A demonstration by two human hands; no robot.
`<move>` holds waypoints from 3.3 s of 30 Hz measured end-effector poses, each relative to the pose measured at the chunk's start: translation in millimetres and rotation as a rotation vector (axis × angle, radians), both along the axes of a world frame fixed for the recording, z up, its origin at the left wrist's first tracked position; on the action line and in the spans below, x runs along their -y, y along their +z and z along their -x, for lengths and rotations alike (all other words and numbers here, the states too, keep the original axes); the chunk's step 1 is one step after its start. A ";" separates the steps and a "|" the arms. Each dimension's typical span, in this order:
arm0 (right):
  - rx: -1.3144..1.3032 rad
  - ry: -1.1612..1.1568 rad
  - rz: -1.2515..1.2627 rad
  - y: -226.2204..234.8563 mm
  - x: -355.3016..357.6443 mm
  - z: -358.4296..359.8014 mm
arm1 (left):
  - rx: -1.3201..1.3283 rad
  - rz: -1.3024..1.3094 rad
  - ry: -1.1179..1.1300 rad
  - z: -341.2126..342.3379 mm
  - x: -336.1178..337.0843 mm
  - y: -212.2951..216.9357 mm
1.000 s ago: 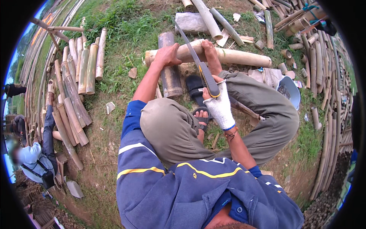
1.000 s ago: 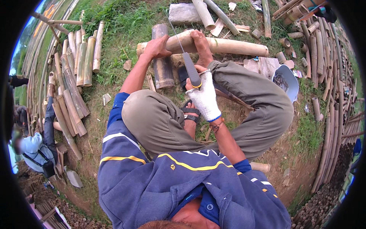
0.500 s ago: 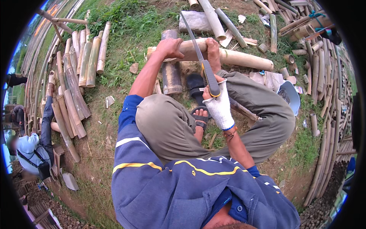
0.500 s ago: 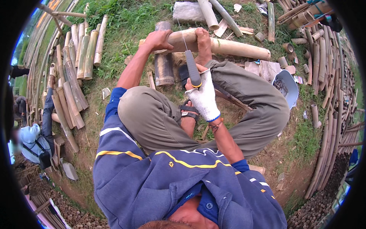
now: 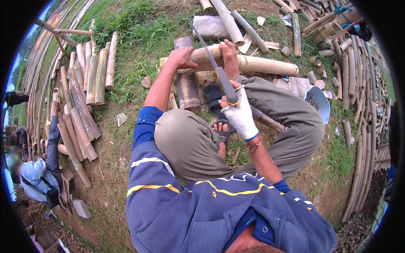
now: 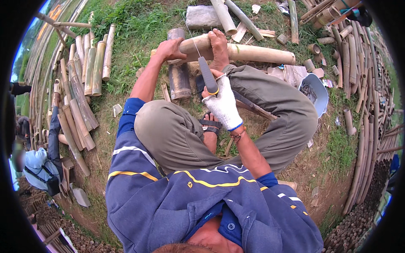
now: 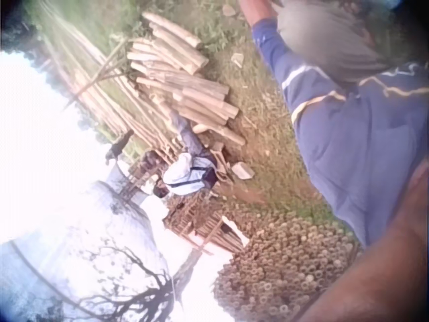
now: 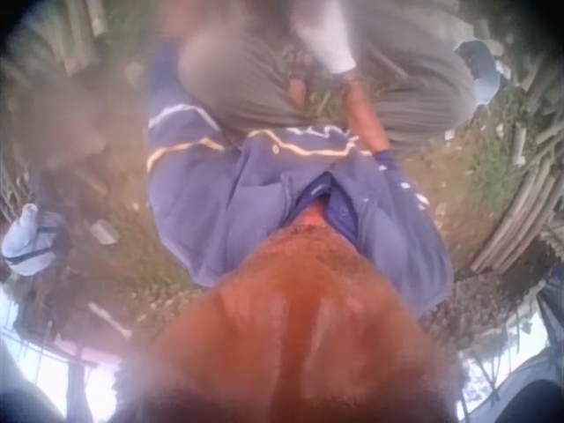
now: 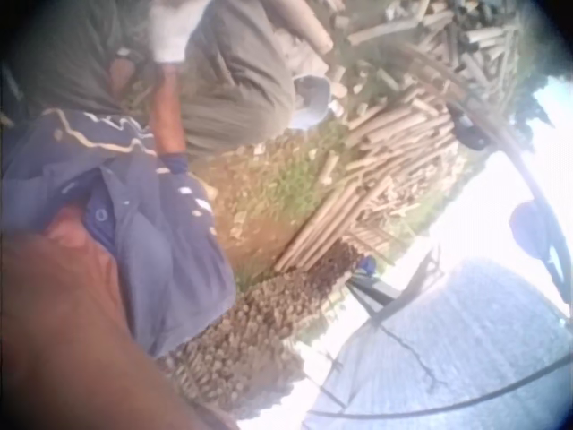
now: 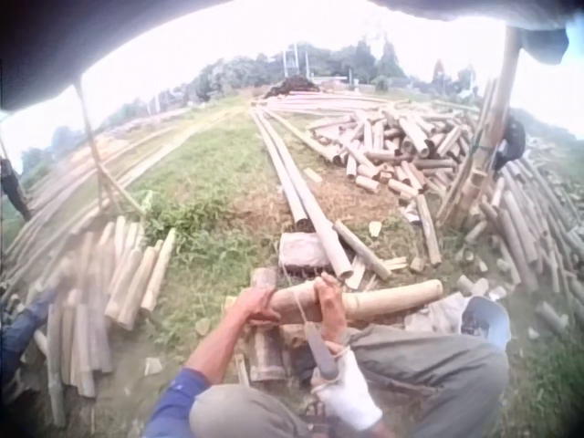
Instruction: The person selects a bamboo pole from a pile, splits it lengthwise using a knife, and then uses a hammer and chisel to hollow out the interior. The person then uses a hand saw to cut the bamboo into smaller sections.
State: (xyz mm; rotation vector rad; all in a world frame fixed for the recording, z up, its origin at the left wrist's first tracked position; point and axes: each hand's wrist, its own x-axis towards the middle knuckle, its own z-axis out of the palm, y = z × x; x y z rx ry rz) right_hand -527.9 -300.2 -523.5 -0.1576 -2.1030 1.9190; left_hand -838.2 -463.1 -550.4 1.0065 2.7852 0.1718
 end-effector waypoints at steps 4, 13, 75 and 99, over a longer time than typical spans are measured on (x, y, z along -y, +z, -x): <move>0.059 -0.019 0.007 14.5 -0.1 -23.0 | -0.008 -0.013 0.030 -4.5 -0.1 4.0; -0.020 -0.108 -0.210 0.7 12.8 65.4 | 0.001 0.030 0.088 -16.8 -9.6 5.8; 0.135 0.012 -0.089 10.8 -25.6 12.5 | 0.075 -0.048 0.175 -18.7 -10.4 -2.6; 0.032 0.001 -0.051 43.4 -6.2 -42.0 | -0.169 -0.111 0.009 -12.4 5.9 -14.2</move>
